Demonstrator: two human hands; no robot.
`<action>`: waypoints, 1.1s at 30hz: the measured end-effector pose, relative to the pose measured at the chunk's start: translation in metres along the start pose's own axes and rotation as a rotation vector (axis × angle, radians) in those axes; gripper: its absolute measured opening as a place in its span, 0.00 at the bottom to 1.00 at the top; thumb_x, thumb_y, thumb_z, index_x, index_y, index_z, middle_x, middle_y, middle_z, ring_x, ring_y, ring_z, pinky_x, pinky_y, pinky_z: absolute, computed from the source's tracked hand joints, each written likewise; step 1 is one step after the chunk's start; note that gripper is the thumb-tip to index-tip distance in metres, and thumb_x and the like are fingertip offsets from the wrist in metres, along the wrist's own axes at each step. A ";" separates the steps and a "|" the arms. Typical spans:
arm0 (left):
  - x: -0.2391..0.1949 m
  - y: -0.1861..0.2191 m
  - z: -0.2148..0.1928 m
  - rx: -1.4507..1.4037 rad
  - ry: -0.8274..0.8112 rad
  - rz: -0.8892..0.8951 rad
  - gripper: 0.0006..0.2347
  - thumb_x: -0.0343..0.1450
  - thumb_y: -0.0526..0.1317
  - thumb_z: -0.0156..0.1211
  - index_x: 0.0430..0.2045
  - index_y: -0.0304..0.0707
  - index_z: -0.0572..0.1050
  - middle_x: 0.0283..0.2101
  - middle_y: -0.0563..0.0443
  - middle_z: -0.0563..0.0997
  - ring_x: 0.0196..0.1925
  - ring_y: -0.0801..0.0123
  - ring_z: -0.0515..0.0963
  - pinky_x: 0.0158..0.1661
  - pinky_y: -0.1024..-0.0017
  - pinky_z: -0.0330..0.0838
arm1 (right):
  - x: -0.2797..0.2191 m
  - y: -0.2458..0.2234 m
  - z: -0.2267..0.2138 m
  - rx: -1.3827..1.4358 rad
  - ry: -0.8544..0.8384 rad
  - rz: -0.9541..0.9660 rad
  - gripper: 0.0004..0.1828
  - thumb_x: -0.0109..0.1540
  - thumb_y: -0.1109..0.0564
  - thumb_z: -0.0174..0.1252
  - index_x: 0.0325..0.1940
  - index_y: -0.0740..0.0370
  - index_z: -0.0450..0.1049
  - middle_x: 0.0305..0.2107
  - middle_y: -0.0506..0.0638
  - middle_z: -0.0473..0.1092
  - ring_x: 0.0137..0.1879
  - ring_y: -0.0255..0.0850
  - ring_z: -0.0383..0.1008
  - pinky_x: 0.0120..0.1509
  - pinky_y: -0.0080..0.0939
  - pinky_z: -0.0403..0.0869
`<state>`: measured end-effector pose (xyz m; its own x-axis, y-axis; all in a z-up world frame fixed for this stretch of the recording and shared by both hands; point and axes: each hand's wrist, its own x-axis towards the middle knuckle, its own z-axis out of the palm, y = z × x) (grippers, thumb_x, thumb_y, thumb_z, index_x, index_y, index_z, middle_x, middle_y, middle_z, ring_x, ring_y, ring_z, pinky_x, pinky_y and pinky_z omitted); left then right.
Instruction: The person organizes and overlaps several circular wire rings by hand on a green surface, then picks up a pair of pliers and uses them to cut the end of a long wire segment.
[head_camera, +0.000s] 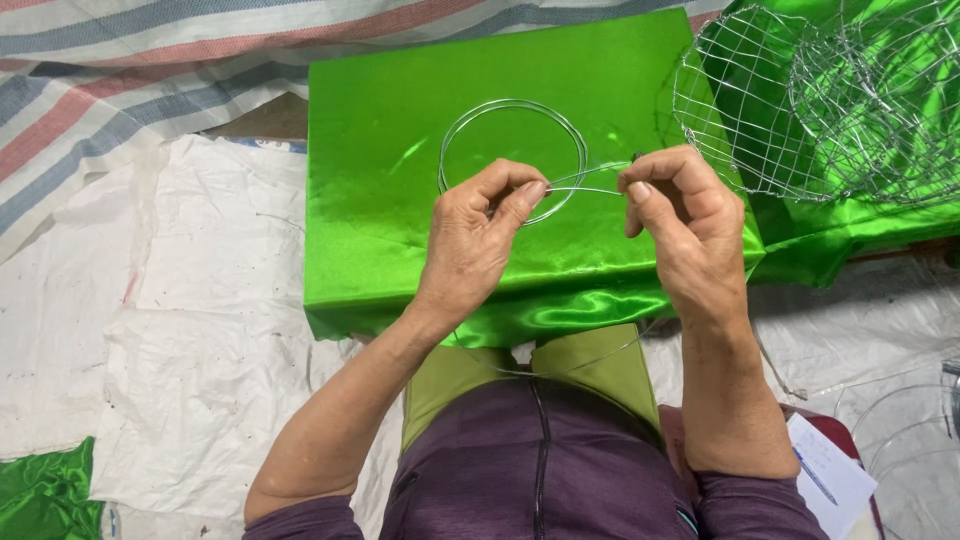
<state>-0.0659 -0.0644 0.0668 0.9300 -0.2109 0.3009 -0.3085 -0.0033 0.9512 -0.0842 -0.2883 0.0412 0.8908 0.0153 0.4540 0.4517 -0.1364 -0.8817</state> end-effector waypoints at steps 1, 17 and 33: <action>0.000 -0.002 0.000 -0.002 -0.019 -0.016 0.04 0.77 0.38 0.59 0.36 0.43 0.82 0.28 0.54 0.79 0.32 0.80 0.71 0.38 0.77 0.71 | 0.000 0.000 -0.001 0.067 0.022 0.044 0.06 0.71 0.69 0.49 0.50 0.74 0.71 0.40 0.60 0.68 0.34 0.36 0.71 0.36 0.34 0.73; -0.004 -0.017 -0.010 0.033 -0.027 -0.114 0.04 0.75 0.37 0.62 0.32 0.39 0.81 0.23 0.53 0.76 0.29 0.80 0.69 0.35 0.78 0.68 | 0.001 0.003 0.001 -0.147 -0.052 -0.049 0.04 0.68 0.66 0.63 0.44 0.72 0.79 0.37 0.57 0.69 0.33 0.32 0.65 0.35 0.33 0.69; 0.000 -0.031 -0.004 -0.085 -0.085 -0.164 0.07 0.77 0.39 0.56 0.33 0.36 0.79 0.21 0.55 0.71 0.28 0.80 0.65 0.34 0.79 0.64 | -0.008 0.016 0.010 -0.731 0.063 -0.478 0.07 0.67 0.64 0.69 0.36 0.60 0.78 0.34 0.51 0.70 0.34 0.44 0.70 0.36 0.45 0.72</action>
<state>-0.0558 -0.0602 0.0380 0.9450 -0.2961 0.1386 -0.1335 0.0375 0.9903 -0.0836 -0.2809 0.0225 0.5997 0.1812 0.7795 0.6130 -0.7302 -0.3018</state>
